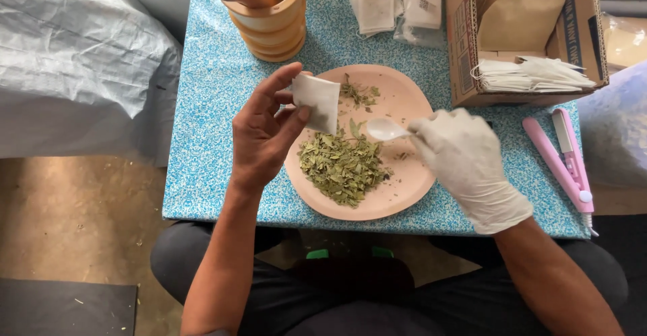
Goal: Filling small filter bags with dried tea leaves using a spoon and sealing them with a heat sealer
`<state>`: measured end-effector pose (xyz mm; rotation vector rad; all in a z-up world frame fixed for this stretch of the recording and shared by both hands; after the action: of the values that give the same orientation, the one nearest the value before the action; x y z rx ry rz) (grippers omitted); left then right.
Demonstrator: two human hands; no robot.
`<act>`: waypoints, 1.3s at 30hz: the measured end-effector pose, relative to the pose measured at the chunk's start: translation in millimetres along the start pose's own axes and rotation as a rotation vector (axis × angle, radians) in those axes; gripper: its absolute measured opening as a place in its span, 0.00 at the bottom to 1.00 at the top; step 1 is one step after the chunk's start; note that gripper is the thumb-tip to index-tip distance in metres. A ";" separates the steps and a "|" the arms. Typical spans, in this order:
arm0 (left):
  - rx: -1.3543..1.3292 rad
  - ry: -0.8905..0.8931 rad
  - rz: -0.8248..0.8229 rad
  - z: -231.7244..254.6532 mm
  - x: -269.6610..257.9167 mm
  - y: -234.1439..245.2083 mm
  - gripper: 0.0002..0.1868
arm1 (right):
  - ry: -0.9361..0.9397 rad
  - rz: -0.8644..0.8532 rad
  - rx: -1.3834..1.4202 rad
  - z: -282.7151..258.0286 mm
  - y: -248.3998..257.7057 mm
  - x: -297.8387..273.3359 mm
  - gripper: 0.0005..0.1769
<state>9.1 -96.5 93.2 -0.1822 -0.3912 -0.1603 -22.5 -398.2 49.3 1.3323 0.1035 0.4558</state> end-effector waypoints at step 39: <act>0.398 0.047 -0.440 -10.8 -18.9 -58.0 0.08 | 0.084 0.235 0.294 20.8 123.4 3.1 0.09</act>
<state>-15.2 -152.8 84.4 0.3031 -0.4051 -0.5129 -45.0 -395.9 172.4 1.6230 0.0861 0.7162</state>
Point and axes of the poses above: each hand's wrist, its own x-axis towards the middle knuckle, its own y-axis out of the back of the hand, z = x × y, the point moved 8 cm from there along x, towards the middle knuckle, and after that the axes turned 3 degrees about -x, right-handed, at the moved point
